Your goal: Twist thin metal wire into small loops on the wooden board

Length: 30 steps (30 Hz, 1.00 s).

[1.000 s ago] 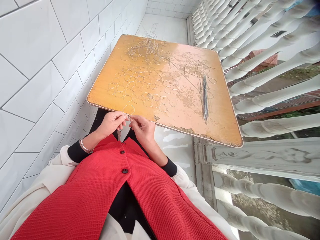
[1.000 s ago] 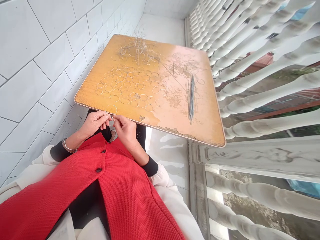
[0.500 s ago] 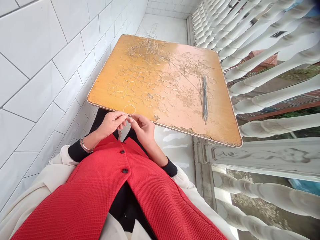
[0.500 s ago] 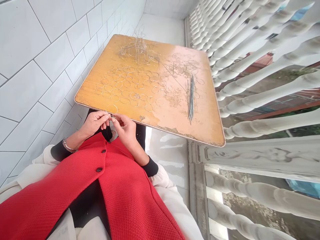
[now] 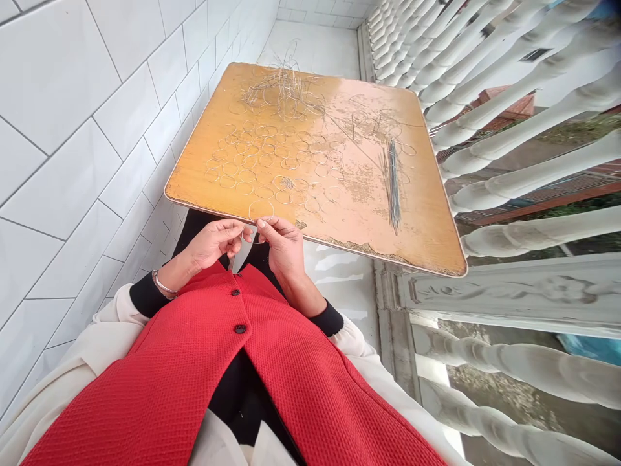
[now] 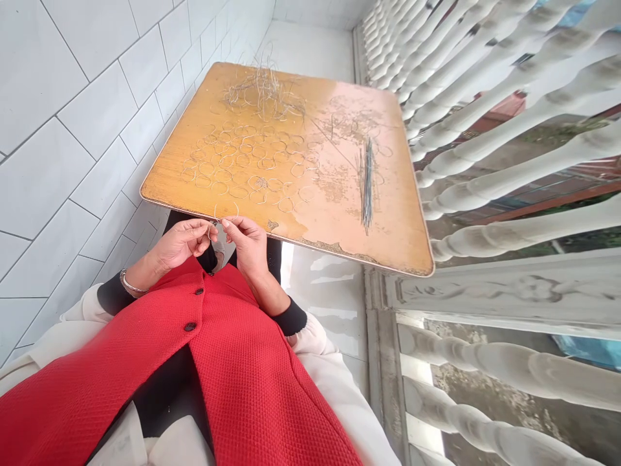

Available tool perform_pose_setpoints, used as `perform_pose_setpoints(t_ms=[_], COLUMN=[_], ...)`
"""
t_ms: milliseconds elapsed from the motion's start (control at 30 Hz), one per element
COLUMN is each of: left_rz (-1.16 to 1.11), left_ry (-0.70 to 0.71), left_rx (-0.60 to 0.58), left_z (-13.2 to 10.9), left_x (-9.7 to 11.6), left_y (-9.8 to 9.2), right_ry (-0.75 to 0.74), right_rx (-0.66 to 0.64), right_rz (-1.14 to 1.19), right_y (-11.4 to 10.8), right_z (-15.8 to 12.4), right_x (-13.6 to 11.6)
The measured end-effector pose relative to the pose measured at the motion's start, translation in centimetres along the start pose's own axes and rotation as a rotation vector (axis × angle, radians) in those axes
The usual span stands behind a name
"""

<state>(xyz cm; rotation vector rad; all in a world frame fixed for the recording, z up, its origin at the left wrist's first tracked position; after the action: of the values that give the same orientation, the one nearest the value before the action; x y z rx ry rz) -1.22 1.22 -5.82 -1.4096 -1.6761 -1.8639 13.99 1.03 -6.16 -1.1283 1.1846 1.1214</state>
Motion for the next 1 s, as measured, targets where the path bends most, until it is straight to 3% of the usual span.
perform_pose_setpoints(t_ms=[200, 400, 700, 900, 1000], left_rz=[-0.191, -0.146, -0.075, -0.179, -0.197], left_ry=[0.034, 0.068, 0.071, 0.008, 0.003], left_rx=[0.003, 0.046, 0.041, -0.028, 0.001], left_z=[0.0, 0.0, -0.1, -0.3, -0.3], left_x=[-1.4, -2.0, -1.7, -1.4, -1.2], left_y=[0.4, 0.4, 0.9, 1.3, 1.2], right_ry=[0.001, 0.078, 0.008, 0.082, 0.109], right_rx=[-0.057, -0.134, -0.256, -0.241, -0.213], right_rz=[0.081, 0.05, 0.034, 0.131, 0.131], right_y=[-0.1, -0.9, -0.5, -0.3, -0.6], right_z=[-0.1, 0.4, 1.1, 1.5, 1.3], right_x=[0.2, 0.0, -1.2, -1.4, -1.2])
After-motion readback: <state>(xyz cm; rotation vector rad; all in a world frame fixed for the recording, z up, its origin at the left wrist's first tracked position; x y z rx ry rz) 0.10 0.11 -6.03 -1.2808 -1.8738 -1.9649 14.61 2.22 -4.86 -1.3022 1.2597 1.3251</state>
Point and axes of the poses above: each hand's wrist, its own z-axis towards the middle knuckle, its own y-axis out of the palm, x = y × z, the point moved 3 cm from there along z, towards the middle knuckle, and after that the axes turned 14 degrees about -z, right-handed, at the moved point
